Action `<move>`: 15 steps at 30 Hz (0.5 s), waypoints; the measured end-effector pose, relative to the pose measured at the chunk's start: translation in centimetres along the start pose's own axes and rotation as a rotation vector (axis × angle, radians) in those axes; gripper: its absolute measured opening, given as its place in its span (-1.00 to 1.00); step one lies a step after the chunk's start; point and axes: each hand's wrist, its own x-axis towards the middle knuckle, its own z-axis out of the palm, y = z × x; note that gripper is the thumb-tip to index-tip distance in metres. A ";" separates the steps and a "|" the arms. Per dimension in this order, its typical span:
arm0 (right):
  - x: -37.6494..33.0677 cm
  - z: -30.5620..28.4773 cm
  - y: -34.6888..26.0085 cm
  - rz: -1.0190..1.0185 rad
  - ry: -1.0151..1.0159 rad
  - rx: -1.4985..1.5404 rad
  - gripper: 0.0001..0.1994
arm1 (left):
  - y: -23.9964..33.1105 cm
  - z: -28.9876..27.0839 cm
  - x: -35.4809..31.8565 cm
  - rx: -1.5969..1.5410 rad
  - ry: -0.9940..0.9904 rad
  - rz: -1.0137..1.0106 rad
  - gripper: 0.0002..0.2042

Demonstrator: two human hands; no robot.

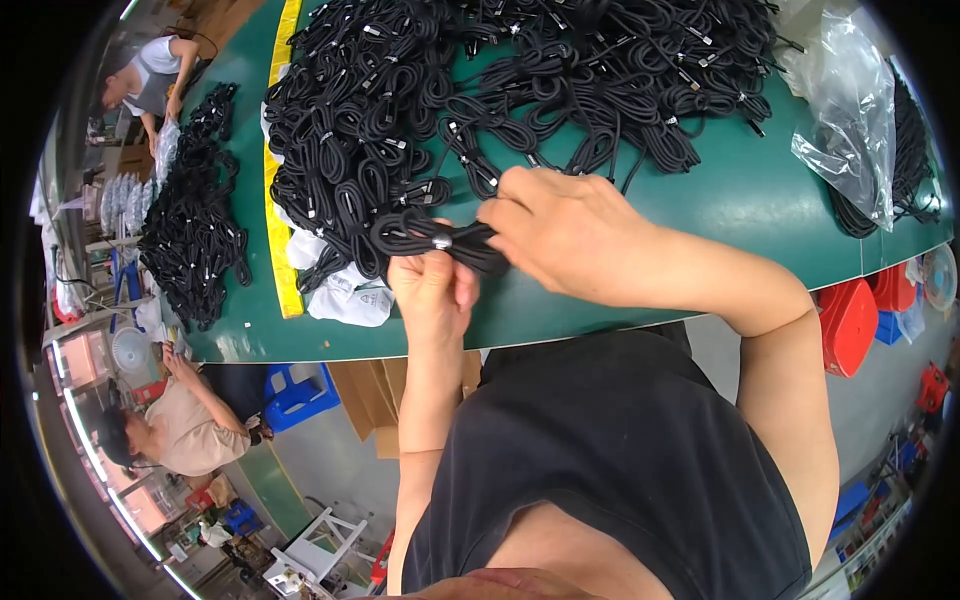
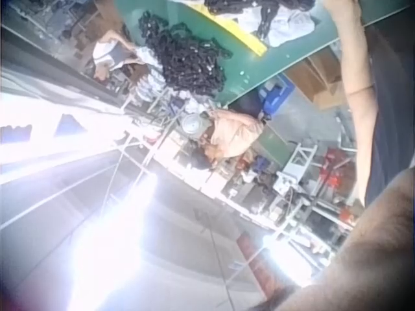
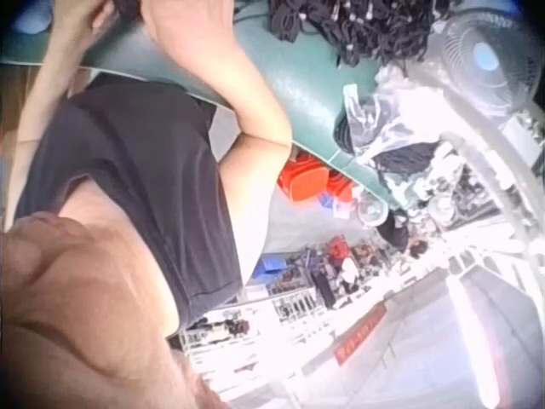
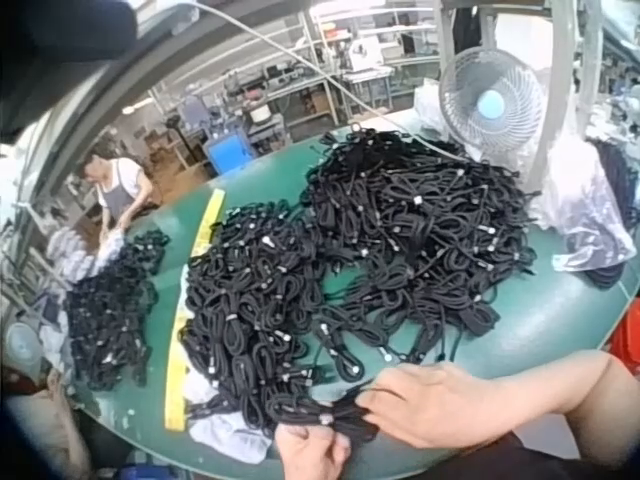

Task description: Bundling black electronic cables with white ties at a workbench.

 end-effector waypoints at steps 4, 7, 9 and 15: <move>-0.3 0.6 0.2 -0.033 -0.048 -0.003 -0.79 | -0.1 0.7 -0.2 0.007 0.015 -0.030 -0.70; -0.1 0.7 -0.3 -0.052 -0.006 0.003 -0.79 | -0.8 1.2 0.1 -0.023 -0.137 -0.037 -0.71; 0.0 0.2 -0.7 -0.020 -0.002 -0.011 -0.79 | -0.4 0.6 0.3 -0.009 -0.147 -0.044 -0.72; -0.7 0.2 -0.1 0.018 -0.010 -0.019 -0.78 | -0.5 0.2 -0.1 -0.130 -0.061 -0.052 -0.71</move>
